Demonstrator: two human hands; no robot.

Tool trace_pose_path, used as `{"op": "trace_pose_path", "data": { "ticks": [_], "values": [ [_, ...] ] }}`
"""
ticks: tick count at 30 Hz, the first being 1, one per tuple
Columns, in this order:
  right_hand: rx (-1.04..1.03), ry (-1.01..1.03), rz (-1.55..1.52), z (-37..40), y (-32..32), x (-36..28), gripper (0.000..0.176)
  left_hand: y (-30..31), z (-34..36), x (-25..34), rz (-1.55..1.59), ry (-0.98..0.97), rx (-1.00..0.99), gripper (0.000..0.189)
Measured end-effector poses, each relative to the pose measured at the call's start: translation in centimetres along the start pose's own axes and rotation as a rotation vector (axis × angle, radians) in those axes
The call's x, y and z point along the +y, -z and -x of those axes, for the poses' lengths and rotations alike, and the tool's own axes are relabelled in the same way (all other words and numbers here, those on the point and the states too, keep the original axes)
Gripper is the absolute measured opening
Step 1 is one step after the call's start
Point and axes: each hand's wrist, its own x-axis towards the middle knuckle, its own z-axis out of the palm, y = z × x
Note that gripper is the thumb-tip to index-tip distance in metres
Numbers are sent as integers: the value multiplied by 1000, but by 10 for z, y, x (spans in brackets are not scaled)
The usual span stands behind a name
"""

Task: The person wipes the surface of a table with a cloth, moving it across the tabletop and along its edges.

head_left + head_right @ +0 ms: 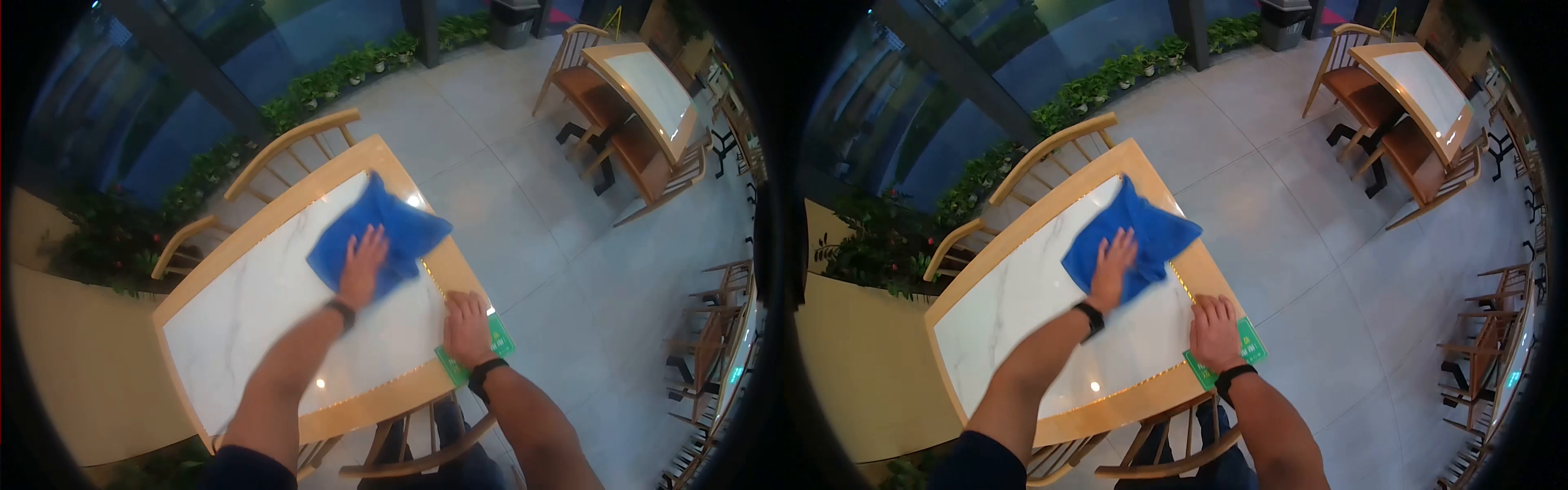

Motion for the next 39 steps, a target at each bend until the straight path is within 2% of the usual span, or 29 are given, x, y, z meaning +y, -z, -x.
{"op": "trace_pose_path", "data": {
  "ticks": [1,3,5,7,9,10,13,14,15,17,19,20,23,24,25,27,30,33,36,39],
  "values": [
    [53,-27,-102,6,-2,-1,31,8,28,38,-100,-28,-39,51],
    [169,-70,-290,11,0,4,32,11,78,110,-56,-20,-70,51],
    [258,-106,-254,21,6,3,30,18,116,176,55,47,-211,52],
    [290,-140,-172,34,34,-18,30,17,141,222,200,82,-138,52],
    [200,-45,-72,46,60,-44,30,18,142,243,347,170,-55,50],
    [129,-61,-58,55,64,-57,34,22,146,250,428,215,-19,49],
    [-55,-132,65,68,58,-86,55,33,143,219,874,267,298,50],
    [-202,-215,135,67,53,-96,69,44,144,192,843,342,262,50],
    [-290,-279,165,63,46,-103,76,41,151,163,731,400,356,53],
    [-465,-274,251,54,34,-118,80,19,168,83,419,554,446,57],
    [-531,-134,275,62,9,-116,77,5,185,11,121,730,438,60],
    [-562,-61,290,57,-3,-109,75,21,182,-4,114,795,408,60],
    [-624,247,230,20,-13,-78,69,43,171,-9,46,878,313,57],
    [-666,289,221,-13,-12,-77,64,51,167,-8,52,891,290,56],
    [-673,369,282,-48,-20,-68,62,58,163,-6,55,902,264,55],
    [-549,306,191,-122,-45,-46,62,60,160,-6,60,920,258,54],
    [-403,228,322,-242,-86,-34,63,63,156,-12,44,925,240,55],
    [-250,133,365,-330,-134,-17,67,61,158,-13,51,926,221,55],
    [-145,-4,374,-384,-165,-7,70,59,162,-17,22,884,232,56],
    [-100,-121,368,-382,-168,-11,71,54,163,-14,3,859,246,56]
  ]
}}
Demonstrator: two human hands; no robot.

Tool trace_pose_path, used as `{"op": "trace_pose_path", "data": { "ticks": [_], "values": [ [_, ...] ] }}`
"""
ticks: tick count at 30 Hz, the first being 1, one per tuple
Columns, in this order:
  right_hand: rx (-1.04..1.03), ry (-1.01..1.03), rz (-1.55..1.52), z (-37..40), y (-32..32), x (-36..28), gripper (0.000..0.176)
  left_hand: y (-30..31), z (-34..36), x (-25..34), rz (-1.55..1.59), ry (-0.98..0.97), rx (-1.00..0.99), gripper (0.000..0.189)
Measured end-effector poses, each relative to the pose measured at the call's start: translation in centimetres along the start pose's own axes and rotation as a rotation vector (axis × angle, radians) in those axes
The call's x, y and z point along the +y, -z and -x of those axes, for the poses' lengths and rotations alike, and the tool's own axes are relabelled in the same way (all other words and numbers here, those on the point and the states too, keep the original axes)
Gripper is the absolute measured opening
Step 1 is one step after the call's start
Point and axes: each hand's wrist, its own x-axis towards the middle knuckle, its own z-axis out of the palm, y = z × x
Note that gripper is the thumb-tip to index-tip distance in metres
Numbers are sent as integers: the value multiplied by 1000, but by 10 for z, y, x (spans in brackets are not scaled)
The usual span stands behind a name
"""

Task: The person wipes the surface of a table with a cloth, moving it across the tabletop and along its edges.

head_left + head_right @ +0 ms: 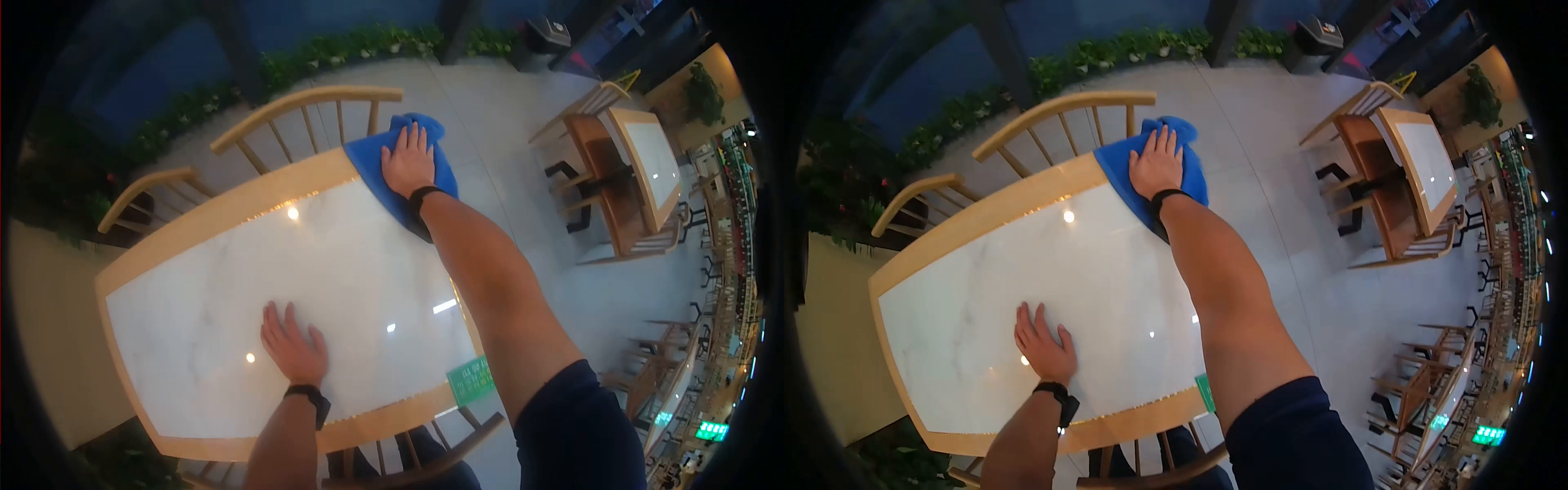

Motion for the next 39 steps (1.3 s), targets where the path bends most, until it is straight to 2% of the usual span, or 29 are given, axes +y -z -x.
{"op": "trace_pose_path", "data": {
  "ticks": [2,4,8,11,14,17,21,23,25,27,28,31,33,34,36,37,39],
  "values": [
    [21,-2,-5,24,7,8,72,-3,-1,-2,-8,-14,21,56],
    [20,19,-13,83,26,23,72,-4,1,-2,-18,-32,46,56],
    [-140,32,4,258,86,70,70,-2,1,1,-4,3,15,54],
    [-322,-55,73,395,124,105,72,-3,3,-1,16,32,-5,54],
    [-440,-2,76,463,145,132,73,0,3,2,27,55,-42,54],
    [-381,158,36,402,135,137,63,-1,-1,0,27,60,-32,54],
    [-198,347,-25,211,83,117,56,3,-4,3,38,59,-31,56],
    [-105,363,-61,108,48,95,56,5,-3,2,43,63,-41,56],
    [-48,324,49,18,10,73,58,6,-6,3,49,59,-45,55],
    [-48,139,12,-27,-3,44,59,8,-4,2,39,66,-70,56],
    [-55,122,12,-38,-3,37,59,7,-8,3,39,66,-70,56],
    [-70,90,12,-35,7,31,59,12,-7,3,42,67,-83,56],
    [44,125,42,-6,2,45,60,14,-9,6,44,61,-69,56],
    [15,111,-66,20,15,50,60,13,-6,6,42,63,-66,56],
    [-37,144,-7,81,42,63,58,13,-4,6,45,55,-52,56],
    [-24,145,-74,119,53,74,57,12,-2,5,49,51,-44,56],
    [-76,41,-140,209,83,91,56,9,-1,4,57,43,-28,57]
  ]
}}
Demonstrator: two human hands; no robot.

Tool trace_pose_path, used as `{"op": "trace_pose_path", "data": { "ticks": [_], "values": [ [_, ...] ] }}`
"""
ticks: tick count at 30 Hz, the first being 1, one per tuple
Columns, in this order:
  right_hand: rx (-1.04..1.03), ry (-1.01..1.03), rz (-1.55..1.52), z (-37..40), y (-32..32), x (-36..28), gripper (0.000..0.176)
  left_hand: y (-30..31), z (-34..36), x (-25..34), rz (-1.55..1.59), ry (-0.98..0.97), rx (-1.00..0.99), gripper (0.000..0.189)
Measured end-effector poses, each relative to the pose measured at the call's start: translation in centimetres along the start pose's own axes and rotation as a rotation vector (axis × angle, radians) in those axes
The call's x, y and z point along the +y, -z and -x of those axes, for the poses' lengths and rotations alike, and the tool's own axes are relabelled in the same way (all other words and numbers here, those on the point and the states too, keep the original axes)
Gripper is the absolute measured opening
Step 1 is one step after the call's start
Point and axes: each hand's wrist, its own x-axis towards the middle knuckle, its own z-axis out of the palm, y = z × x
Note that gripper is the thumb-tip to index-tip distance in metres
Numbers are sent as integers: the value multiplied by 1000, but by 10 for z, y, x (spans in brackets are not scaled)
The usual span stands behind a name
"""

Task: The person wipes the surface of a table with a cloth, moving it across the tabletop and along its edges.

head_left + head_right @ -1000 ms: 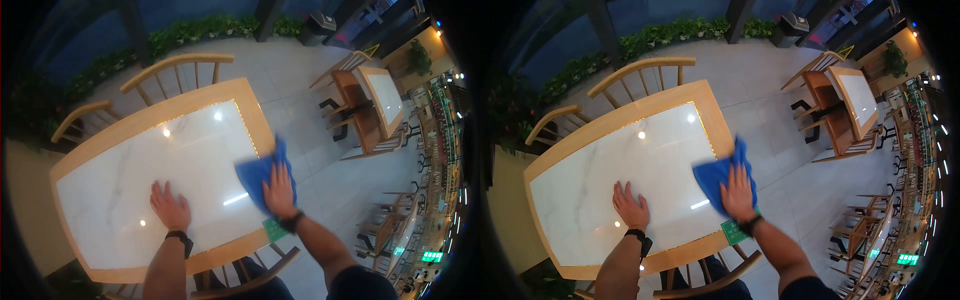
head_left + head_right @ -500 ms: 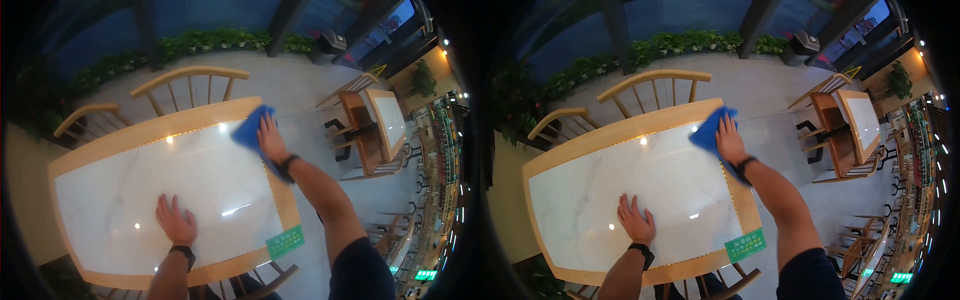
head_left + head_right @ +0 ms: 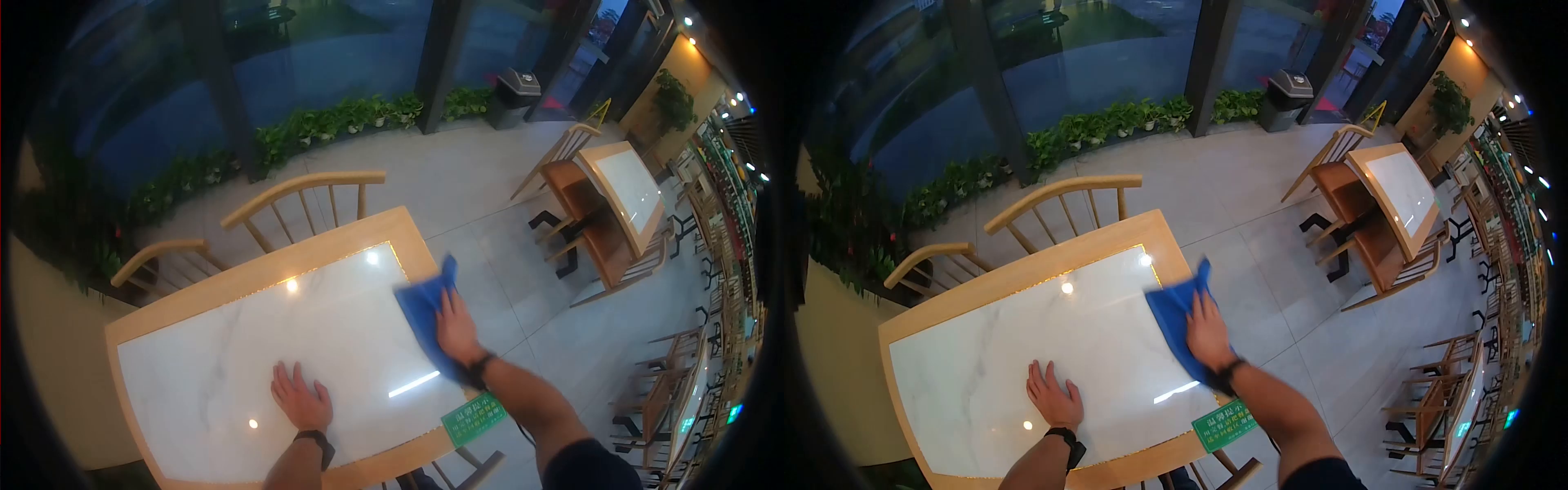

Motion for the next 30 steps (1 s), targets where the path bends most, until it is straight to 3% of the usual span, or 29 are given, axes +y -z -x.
{"op": "trace_pose_path", "data": {
  "ticks": [4,8,11,13,14,15,17,21,25,26,30],
  "values": [
    [-121,-136,15,196,41,28,59,-3,2,-2,-5,0,21,57],
    [-164,-19,56,238,48,52,60,1,0,1,0,-7,1,54],
    [-236,110,-2,145,48,54,59,8,-4,4,12,-3,-17,55],
    [-359,-2,-79,52,48,33,58,8,-7,6,15,8,-22,56],
    [-213,262,108,11,-8,71,56,10,-7,7,16,14,-28,56],
    [-214,193,-32,-43,15,27,55,11,-8,7,15,20,-35,56],
    [-107,148,-122,-136,-25,16,56,9,-9,7,0,20,-29,56],
    [-52,52,-40,-247,-58,-15,60,8,-8,2,-23,13,-25,57],
    [-86,-68,-44,-238,-47,-33,65,3,-5,-3,-13,14,-8,57],
    [-82,-15,-25,-223,-47,-25,67,3,-4,-3,-15,9,7,57],
    [-71,76,-67,-103,-21,5,60,0,-1,-3,-16,-33,62,56]
  ]
}}
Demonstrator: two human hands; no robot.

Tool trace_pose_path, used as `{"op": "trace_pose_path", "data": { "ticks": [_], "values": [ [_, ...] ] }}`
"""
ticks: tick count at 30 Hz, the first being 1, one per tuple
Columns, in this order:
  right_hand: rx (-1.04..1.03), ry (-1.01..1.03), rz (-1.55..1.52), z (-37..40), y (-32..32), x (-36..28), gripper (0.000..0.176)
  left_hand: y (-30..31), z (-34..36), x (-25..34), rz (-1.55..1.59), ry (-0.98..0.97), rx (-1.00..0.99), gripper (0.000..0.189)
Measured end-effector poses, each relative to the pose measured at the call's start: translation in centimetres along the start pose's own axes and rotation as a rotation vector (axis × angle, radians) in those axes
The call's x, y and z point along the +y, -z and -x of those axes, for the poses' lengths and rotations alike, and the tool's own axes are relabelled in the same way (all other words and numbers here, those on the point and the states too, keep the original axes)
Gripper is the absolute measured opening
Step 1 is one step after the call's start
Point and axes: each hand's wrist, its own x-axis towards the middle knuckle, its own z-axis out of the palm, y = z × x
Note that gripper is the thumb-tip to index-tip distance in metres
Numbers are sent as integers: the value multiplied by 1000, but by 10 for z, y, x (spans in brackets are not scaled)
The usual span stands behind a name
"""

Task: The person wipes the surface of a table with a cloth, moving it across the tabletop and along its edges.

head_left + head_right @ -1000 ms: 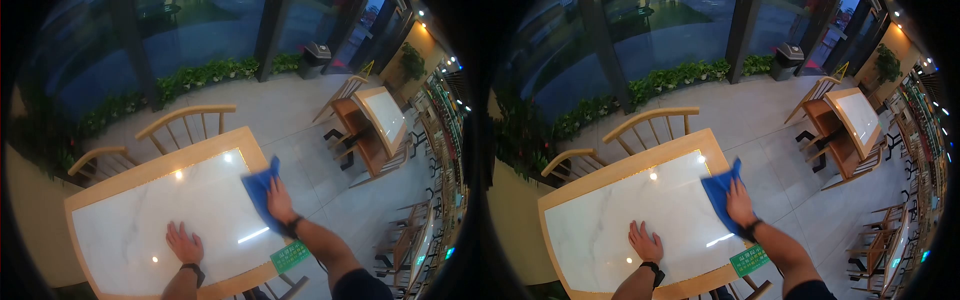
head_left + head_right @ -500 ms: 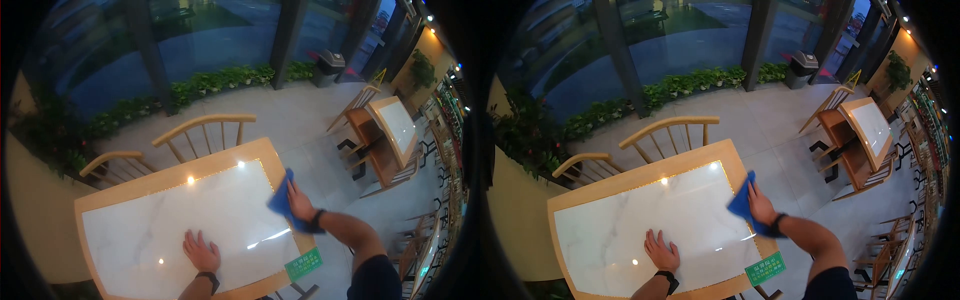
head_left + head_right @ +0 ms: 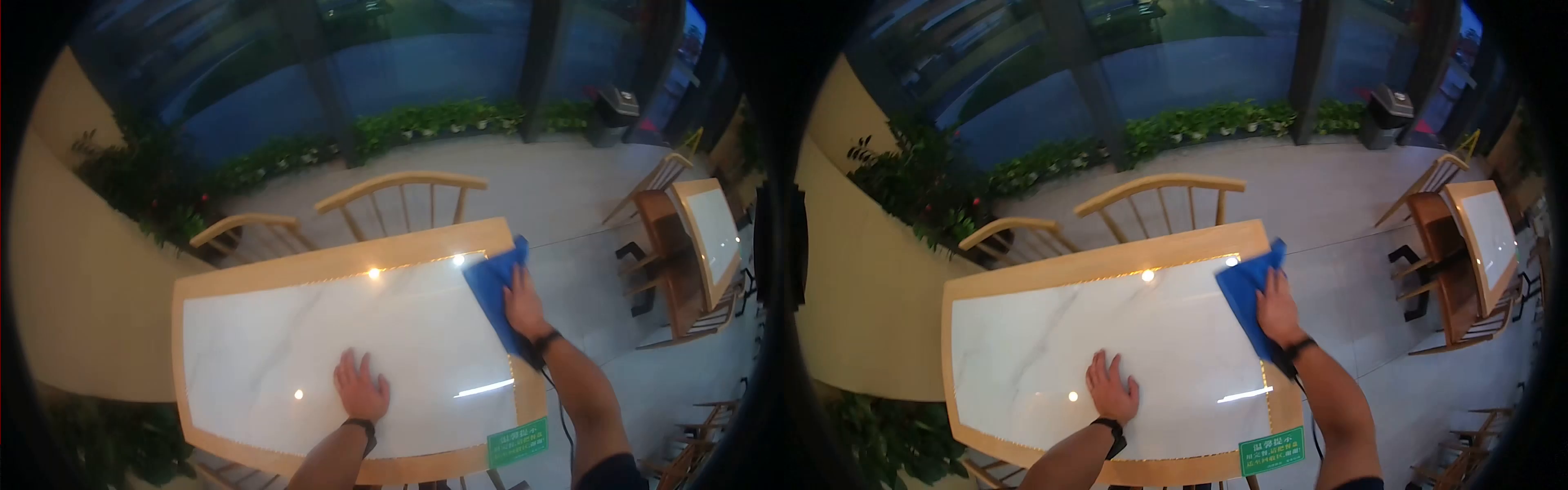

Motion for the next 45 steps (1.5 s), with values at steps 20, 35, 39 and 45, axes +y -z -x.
{"op": "trace_pose_path", "data": {
  "ticks": [20,35,39,45],
  "values": [
    [-42,275,203,-62,-7,10,54,-2,0,0,-21,29,-19,57],
    [-625,692,251,212,45,-24,59,-17,3,-6,-37,20,-25,56],
    [-805,872,229,298,52,1,58,-16,-1,-8,-20,22,-31,56],
    [-552,695,111,80,26,7,65,-11,0,-1,-17,35,-51,56]
  ]
}}
